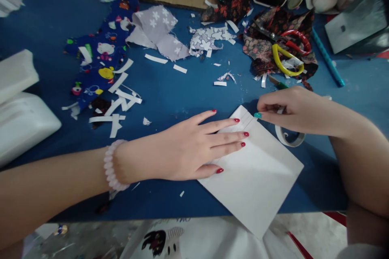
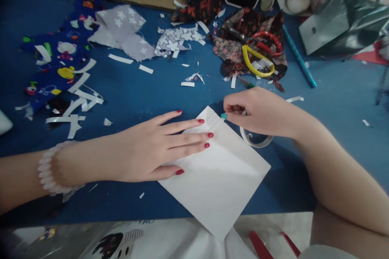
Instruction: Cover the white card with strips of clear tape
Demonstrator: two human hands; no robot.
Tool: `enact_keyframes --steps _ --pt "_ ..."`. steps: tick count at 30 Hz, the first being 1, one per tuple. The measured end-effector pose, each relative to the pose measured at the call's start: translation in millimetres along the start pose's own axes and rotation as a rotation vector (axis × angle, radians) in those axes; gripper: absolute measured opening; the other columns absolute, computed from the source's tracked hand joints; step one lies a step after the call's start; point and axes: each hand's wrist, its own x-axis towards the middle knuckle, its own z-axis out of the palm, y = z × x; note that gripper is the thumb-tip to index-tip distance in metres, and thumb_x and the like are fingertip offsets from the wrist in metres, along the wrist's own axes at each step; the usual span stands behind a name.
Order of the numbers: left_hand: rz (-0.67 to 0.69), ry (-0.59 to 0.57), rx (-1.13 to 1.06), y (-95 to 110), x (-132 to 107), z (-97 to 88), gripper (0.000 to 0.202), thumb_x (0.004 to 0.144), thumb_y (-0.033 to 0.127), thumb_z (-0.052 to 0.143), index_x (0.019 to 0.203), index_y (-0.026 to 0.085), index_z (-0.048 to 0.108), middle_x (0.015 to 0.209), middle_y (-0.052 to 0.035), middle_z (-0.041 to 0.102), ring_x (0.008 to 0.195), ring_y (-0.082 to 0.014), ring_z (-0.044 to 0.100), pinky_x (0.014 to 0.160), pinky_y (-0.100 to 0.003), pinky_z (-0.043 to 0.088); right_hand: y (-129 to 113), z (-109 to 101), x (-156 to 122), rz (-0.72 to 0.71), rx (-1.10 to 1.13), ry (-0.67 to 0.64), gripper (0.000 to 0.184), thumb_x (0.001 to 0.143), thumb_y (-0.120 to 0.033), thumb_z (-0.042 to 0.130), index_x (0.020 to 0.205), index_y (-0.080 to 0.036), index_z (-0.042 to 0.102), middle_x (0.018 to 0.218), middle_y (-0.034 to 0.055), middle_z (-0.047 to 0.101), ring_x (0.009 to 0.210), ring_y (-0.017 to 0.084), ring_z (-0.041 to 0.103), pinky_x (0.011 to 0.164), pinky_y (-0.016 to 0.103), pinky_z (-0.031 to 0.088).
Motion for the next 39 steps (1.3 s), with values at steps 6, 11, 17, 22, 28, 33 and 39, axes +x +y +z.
enact_keyframes --steps 6,11,17,22,28,33,39 --pt "0.001 0.008 -0.039 -4 3 -3.7 0.048 0.1 0.041 0.047 0.145 0.024 0.046 0.157 -0.0027 0.037 0.146 -0.0279 0.032 0.113 -0.044 0.027 -3 0 1 0.02 -0.011 -0.005 0.019 0.083 -0.036 0.05 0.07 -0.023 0.052 0.057 -0.0008 0.055 0.052 0.015 0.048 0.054 0.029 0.03" --pt "0.009 -0.009 -0.048 -6 2 -4.7 0.049 0.1 0.04 0.047 0.145 0.024 0.044 0.16 -0.0075 0.03 0.147 -0.0283 0.029 0.114 -0.049 0.025 -6 -3 -2 0.017 0.044 0.017 0.02 0.081 -0.038 0.051 0.07 -0.022 0.052 0.061 -0.0022 0.054 0.055 0.013 0.046 0.056 0.027 0.031" --pt "-0.113 0.089 -0.143 -6 1 -9.0 0.068 0.095 0.042 0.053 0.152 0.012 0.032 0.162 -0.0194 0.019 0.15 -0.0322 0.017 0.117 -0.048 0.029 1 -5 -6 0.032 0.276 0.001 0.027 0.079 -0.047 0.057 0.074 -0.021 0.051 0.059 -0.0058 0.045 0.054 0.01 0.038 0.055 0.025 0.029" --pt "-0.163 0.067 -0.134 -5 3 -7.3 0.065 0.095 0.043 0.052 0.151 0.014 0.034 0.16 -0.018 0.025 0.148 -0.0291 0.026 0.118 -0.044 0.03 1 -5 -5 0.077 0.159 0.025 0.029 0.072 -0.047 0.062 0.071 -0.021 0.048 0.058 -0.0049 0.046 0.055 0.012 0.041 0.056 0.027 0.029" --pt "-0.12 -0.02 0.036 -3 6 -5.6 0.059 0.1 0.043 0.046 0.149 0.011 0.038 0.159 -0.0169 0.028 0.148 -0.0285 0.025 0.118 -0.044 0.028 -2 -9 -9 0.121 0.105 -0.017 0.027 0.074 -0.046 0.058 0.071 -0.021 0.052 0.062 -0.0017 0.053 0.058 0.014 0.047 0.058 0.028 0.032" --pt "-0.104 -0.024 0.062 -3 6 -6.7 0.059 0.1 0.044 0.044 0.149 0.012 0.038 0.159 -0.0163 0.029 0.148 -0.0282 0.027 0.117 -0.044 0.029 0 -10 -14 0.081 0.169 -0.038 0.022 0.075 -0.042 0.057 0.075 -0.02 0.054 0.066 -0.0015 0.055 0.06 0.014 0.047 0.058 0.028 0.034" --pt "-0.077 -0.034 0.076 -2 4 -10.1 0.057 0.1 0.042 0.044 0.148 0.011 0.039 0.158 -0.0173 0.032 0.147 -0.0285 0.027 0.117 -0.043 0.028 -3 -5 -17 0.092 0.13 0.033 0.024 0.076 -0.042 0.059 0.069 -0.02 0.053 0.062 -0.0021 0.051 0.059 0.013 0.045 0.058 0.028 0.031"
